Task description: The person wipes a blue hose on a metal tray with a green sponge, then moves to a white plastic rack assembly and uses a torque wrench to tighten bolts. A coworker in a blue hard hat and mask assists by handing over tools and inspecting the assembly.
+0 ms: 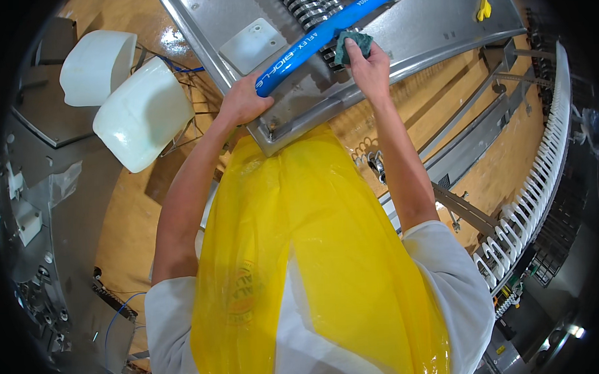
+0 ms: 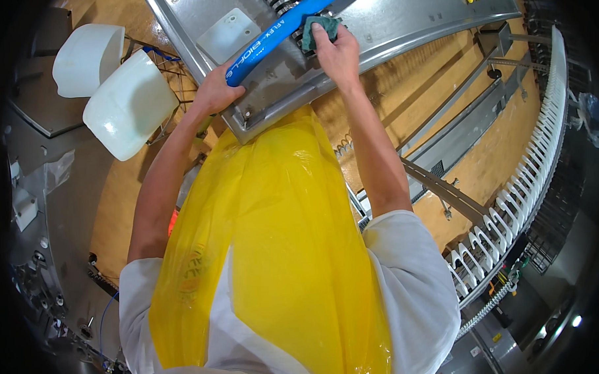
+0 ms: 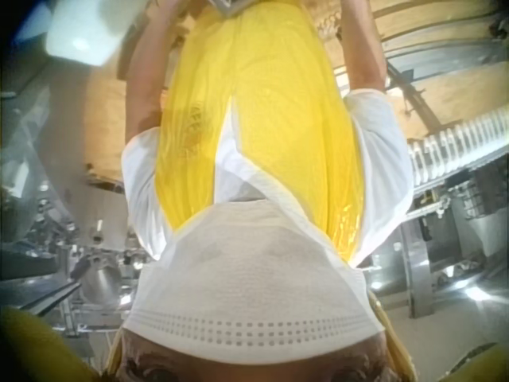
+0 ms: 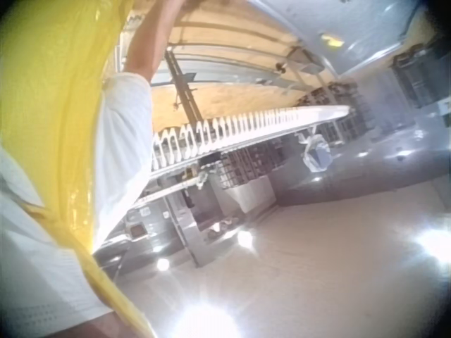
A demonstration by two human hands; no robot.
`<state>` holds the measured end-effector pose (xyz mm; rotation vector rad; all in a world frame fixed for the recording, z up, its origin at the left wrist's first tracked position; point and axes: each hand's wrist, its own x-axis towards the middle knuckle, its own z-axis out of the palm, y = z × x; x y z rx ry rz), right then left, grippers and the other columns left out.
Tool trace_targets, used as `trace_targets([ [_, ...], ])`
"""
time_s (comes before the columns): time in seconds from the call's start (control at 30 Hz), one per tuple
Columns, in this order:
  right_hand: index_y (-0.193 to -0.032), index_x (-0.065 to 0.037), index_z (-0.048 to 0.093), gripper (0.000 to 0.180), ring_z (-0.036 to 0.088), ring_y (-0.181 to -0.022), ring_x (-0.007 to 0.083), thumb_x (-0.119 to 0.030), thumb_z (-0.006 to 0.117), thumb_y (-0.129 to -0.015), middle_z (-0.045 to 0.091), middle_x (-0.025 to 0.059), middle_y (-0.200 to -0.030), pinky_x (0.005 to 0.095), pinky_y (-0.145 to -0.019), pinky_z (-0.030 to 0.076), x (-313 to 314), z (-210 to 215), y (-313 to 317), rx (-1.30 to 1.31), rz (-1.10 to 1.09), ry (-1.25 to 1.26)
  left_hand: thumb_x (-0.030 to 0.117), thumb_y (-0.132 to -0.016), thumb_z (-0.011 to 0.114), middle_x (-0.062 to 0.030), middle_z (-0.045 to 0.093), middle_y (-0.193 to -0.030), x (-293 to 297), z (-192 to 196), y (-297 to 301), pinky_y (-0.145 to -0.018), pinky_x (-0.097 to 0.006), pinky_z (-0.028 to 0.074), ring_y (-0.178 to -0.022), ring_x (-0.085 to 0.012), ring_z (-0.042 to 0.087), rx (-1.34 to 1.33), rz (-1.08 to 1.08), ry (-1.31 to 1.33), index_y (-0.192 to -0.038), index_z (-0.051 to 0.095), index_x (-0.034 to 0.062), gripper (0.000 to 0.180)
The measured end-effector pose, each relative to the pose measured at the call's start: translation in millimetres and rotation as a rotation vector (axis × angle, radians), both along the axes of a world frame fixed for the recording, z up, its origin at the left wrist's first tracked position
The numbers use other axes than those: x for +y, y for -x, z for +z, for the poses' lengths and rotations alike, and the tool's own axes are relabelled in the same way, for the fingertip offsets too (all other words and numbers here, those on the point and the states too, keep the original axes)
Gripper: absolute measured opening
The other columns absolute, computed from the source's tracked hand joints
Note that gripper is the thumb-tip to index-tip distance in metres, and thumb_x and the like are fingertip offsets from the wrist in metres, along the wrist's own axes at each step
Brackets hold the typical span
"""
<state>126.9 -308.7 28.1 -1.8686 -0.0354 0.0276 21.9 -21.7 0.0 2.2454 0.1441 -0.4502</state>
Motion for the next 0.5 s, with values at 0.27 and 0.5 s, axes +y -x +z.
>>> trace_targets([
  [0.27,-0.094,-0.007,0.076,0.029,0.074,-0.082,0.0416,-0.036,0.075,-0.091,0.076,0.0206,-0.086,0.0491,-0.077,0.058,26,-3,-30,-0.252,0.141,0.418,0.030,-0.084,0.077,-0.0236,0.077,-0.118,-8,10,4,-0.101,-0.052,0.057,-0.114,-0.0439,0.072,0.032,-0.032,-0.168,-0.139,0.067,0.0117,0.059],
  [0.5,-0.094,-0.007,0.076,0.029,0.075,-0.078,0.0404,-0.036,0.074,-0.094,0.076,0.0195,-0.081,0.0484,-0.077,0.060,28,-1,-43,-0.248,0.167,0.503,0.029,-0.086,0.076,-0.0241,0.077,-0.117,-11,11,-1,-0.100,-0.052,0.058,-0.113,-0.0430,0.073,0.040,-0.039,-0.190,-0.138,0.066,0.0103,0.056],
])
